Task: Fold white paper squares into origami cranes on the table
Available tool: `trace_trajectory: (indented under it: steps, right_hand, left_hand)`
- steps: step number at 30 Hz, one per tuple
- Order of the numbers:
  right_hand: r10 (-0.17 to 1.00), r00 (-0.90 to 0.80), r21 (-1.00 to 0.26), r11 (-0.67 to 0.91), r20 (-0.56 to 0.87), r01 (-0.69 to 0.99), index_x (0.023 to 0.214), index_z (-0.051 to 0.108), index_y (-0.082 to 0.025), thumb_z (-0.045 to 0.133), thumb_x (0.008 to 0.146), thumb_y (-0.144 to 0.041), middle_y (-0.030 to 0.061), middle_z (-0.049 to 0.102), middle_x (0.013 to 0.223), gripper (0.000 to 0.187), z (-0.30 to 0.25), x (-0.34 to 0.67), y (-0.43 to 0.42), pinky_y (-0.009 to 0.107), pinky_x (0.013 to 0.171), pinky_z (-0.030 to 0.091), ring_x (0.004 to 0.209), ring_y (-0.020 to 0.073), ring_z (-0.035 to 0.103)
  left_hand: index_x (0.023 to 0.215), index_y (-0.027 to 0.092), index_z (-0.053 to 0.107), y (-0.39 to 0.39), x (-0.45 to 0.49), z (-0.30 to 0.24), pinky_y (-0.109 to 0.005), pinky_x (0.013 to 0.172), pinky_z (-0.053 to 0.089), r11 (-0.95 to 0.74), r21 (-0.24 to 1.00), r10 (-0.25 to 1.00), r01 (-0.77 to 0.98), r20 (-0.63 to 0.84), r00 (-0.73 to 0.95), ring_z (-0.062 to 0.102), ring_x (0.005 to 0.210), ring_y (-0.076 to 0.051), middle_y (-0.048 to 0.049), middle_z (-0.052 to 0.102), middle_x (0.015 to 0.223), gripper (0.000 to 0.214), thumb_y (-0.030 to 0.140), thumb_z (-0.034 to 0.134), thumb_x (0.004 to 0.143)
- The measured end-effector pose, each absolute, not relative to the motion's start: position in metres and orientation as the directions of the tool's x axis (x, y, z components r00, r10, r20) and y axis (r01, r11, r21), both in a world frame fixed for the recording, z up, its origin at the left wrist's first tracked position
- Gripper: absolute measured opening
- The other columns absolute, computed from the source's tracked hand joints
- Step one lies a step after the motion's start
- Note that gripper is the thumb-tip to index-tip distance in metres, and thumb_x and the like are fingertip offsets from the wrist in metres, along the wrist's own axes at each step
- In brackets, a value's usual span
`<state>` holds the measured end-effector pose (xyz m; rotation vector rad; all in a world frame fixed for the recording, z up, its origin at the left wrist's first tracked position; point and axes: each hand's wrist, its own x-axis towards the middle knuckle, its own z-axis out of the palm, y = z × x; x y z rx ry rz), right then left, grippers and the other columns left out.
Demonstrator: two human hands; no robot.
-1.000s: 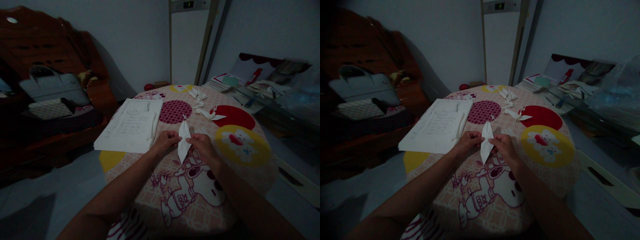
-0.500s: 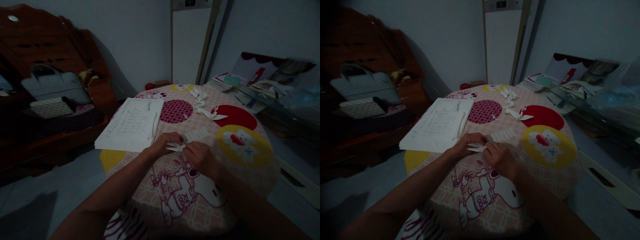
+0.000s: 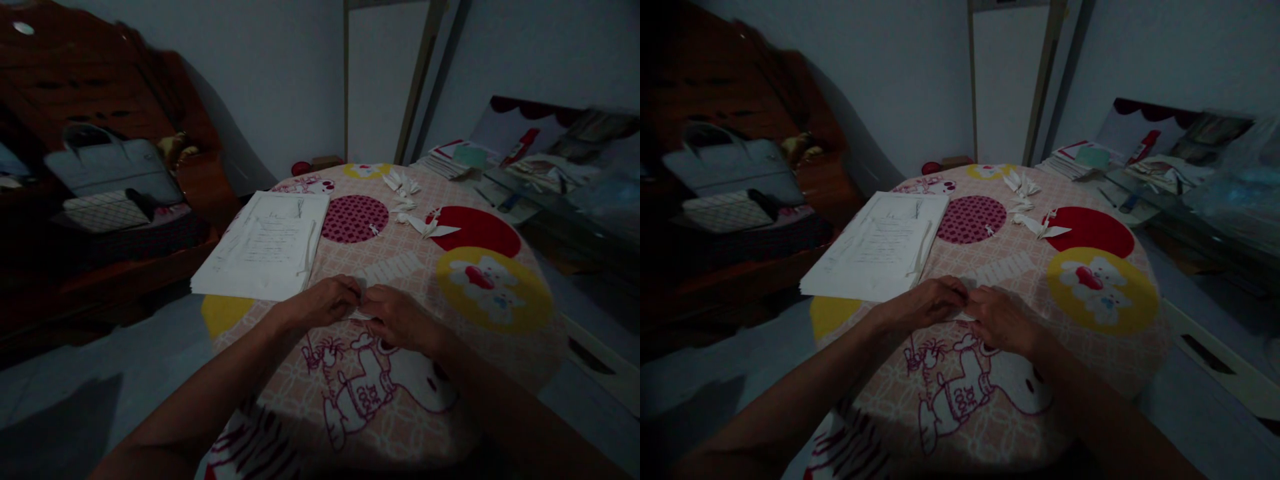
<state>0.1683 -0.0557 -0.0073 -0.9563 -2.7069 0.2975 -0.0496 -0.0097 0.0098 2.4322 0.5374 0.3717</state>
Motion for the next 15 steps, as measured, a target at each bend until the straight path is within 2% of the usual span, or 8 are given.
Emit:
trace_trajectory:
  steps: [2, 4, 8, 11, 15]
  right_hand:
    - [0.656, -0.743, -0.321, 0.737, 0.130, 0.595, 0.086, 0.068, -0.016, 0.064, 0.087, -0.014, 0.0072, 0.063, 0.091, 0.005, -0.005, 0.174, -0.053, 0.032, 0.079, 0.045, 0.089, 0.0207, 0.056]
    - [0.681, -0.728, -0.336, 0.706, 0.081, 0.623, 0.084, 0.069, -0.016, 0.064, 0.087, -0.011, 0.0069, 0.063, 0.090, 0.008, -0.003, 0.178, -0.051, 0.032, 0.078, 0.044, 0.088, 0.0201, 0.056]
    - [0.697, -0.716, -0.345, 0.682, 0.037, 0.645, 0.082, 0.069, -0.016, 0.064, 0.088, -0.013, 0.0071, 0.063, 0.092, 0.008, -0.004, 0.181, -0.052, 0.032, 0.077, 0.042, 0.087, 0.0192, 0.056]
    - [0.689, -0.723, -0.361, 0.686, 0.047, 0.631, 0.080, 0.070, -0.016, 0.064, 0.088, -0.013, 0.0061, 0.063, 0.090, 0.011, -0.006, 0.182, -0.051, 0.031, 0.076, 0.042, 0.086, 0.0185, 0.056]
    - [0.692, -0.719, -0.433, 0.670, 0.071, 0.603, 0.076, 0.071, -0.016, 0.065, 0.087, -0.011, 0.0047, 0.063, 0.088, 0.014, -0.007, 0.184, -0.049, 0.030, 0.076, 0.042, 0.084, 0.0171, 0.058]
  left_hand:
    - [0.092, 0.014, 0.073, -0.019, -0.046, 0.008, -0.032, 0.086, 0.053, -0.729, 0.585, 0.499, 0.355, 0.099, 0.861, 0.065, 0.094, -0.020, -0.0097, 0.069, 0.099, 0.012, 0.016, 0.062, 0.087]
    - [0.098, 0.012, 0.072, -0.026, -0.044, 0.003, -0.033, 0.088, 0.053, -0.719, 0.547, 0.570, 0.428, 0.113, 0.813, 0.065, 0.098, -0.022, -0.0118, 0.068, 0.105, 0.017, 0.020, 0.069, 0.083]
    - [0.097, 0.014, 0.072, -0.036, -0.044, -0.011, -0.033, 0.092, 0.052, -0.720, 0.503, 0.614, 0.479, 0.139, 0.777, 0.064, 0.105, -0.023, -0.0121, 0.068, 0.109, 0.014, 0.016, 0.066, 0.084]
    - [0.095, 0.014, 0.071, -0.042, -0.044, -0.017, -0.033, 0.093, 0.052, -0.704, 0.522, 0.641, 0.482, 0.174, 0.748, 0.065, 0.105, -0.023, -0.0117, 0.069, 0.110, 0.012, 0.014, 0.064, 0.085]
    - [0.103, 0.017, 0.069, -0.049, -0.041, -0.020, -0.033, 0.087, 0.054, -0.619, 0.577, 0.736, 0.533, 0.189, 0.650, 0.066, 0.100, -0.024, -0.0100, 0.071, 0.107, 0.024, 0.025, 0.074, 0.081]
